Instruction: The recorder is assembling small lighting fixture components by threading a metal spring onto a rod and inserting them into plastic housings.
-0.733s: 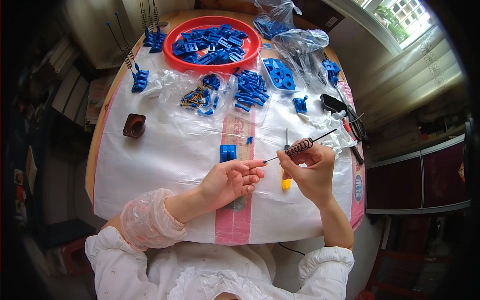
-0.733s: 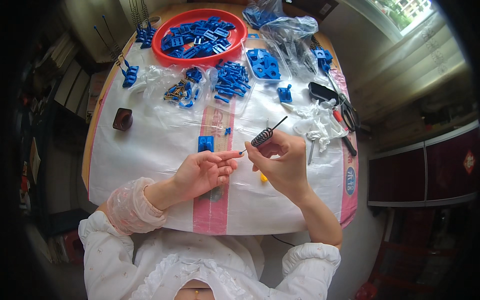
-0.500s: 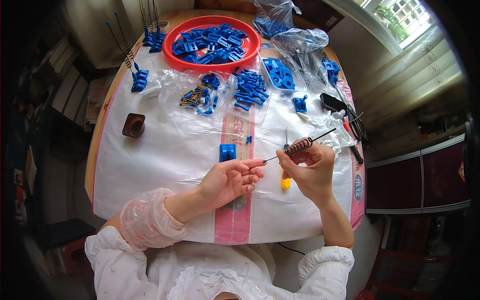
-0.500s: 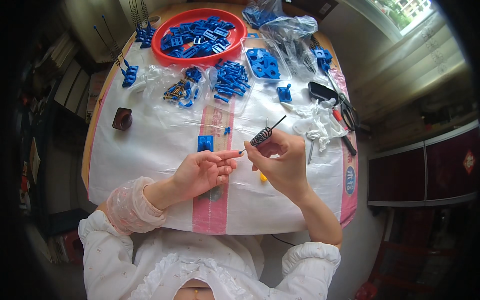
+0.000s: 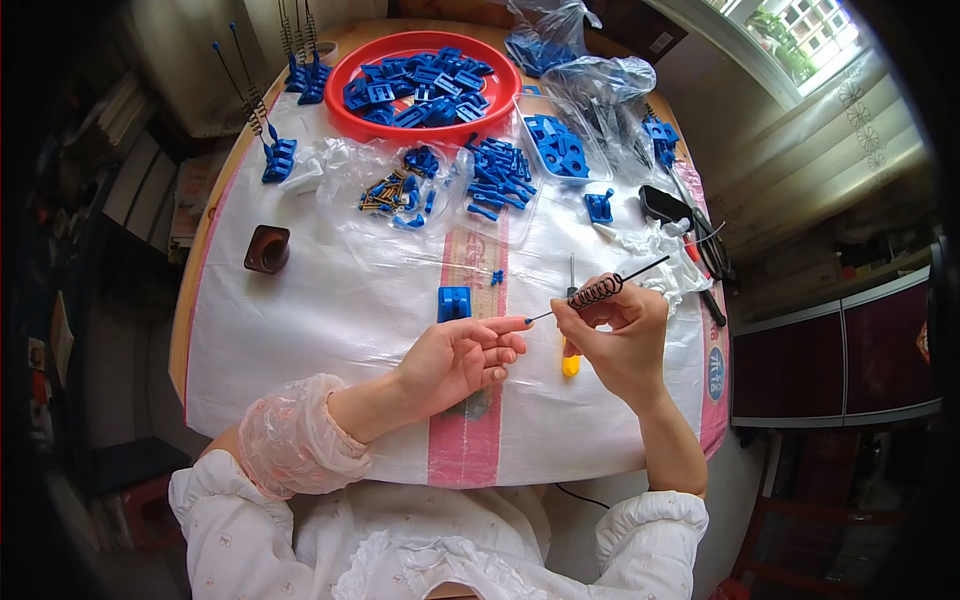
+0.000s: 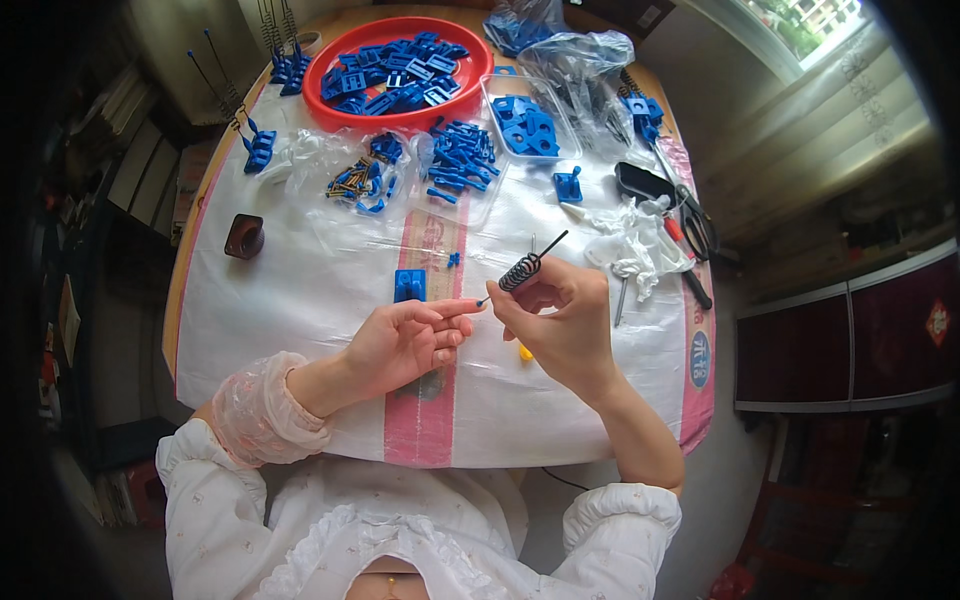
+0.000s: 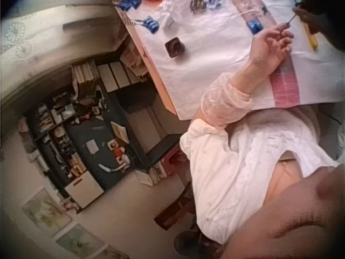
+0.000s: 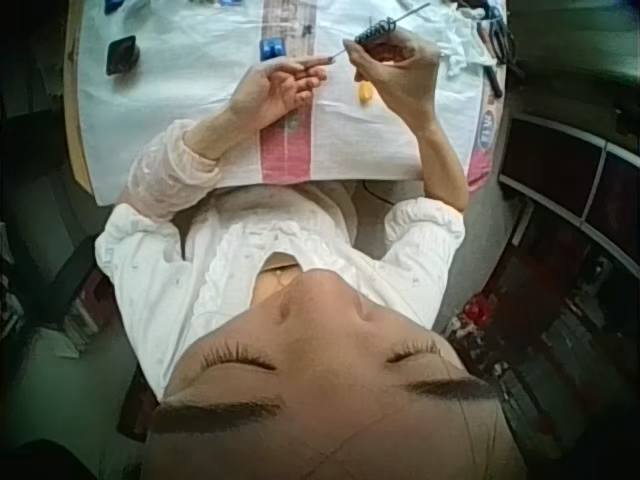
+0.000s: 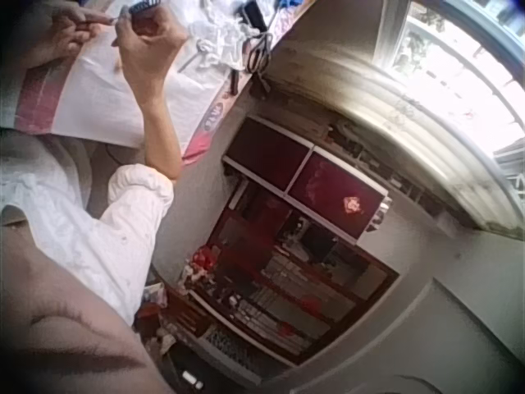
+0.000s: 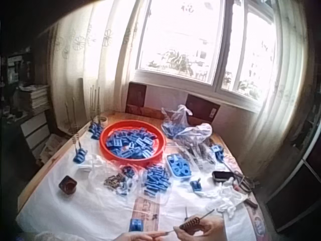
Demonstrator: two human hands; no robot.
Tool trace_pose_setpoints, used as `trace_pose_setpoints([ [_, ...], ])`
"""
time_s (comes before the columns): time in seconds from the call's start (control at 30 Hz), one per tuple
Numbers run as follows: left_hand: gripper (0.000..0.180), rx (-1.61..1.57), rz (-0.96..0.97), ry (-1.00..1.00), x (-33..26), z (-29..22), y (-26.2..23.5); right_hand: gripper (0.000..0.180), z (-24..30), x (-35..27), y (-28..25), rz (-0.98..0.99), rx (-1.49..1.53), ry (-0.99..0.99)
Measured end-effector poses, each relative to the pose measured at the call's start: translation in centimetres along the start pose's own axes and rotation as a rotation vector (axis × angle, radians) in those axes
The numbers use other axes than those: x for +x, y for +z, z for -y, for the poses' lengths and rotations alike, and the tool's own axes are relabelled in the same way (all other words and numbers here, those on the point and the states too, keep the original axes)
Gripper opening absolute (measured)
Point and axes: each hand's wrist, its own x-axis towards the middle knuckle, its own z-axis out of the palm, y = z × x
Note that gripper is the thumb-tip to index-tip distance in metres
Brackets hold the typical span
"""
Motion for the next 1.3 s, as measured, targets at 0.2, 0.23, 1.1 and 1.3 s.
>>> trace_pose_setpoints([
  [0.2, 0.053, 0.001, -0.002, -0.002, 0.0, 0.0, 0.0, 0.012, 0.0, 0.0, 0.0, -0.001, 0.001, -0.007],
  [0.23, 0.053, 0.002, -0.003, -0.003, 0.0, 0.0, 0.0, 0.012, 0.0, 0.0, 0.0, -0.002, 0.002, -0.008],
  [1.1, 0.052, 0.017, 0.02, -0.006, 0.1, 0.0, -0.2, 0.01, 0.0, 0.0, 0.1, 0.005, -0.02, -0.018],
  [1.3, 0.051, 0.055, -0.02, 0.04, -0.1, 0.3, 0.1, 0.012, -1.0, -0.1, 1.1, 0.026, 0.03, -0.001],
])
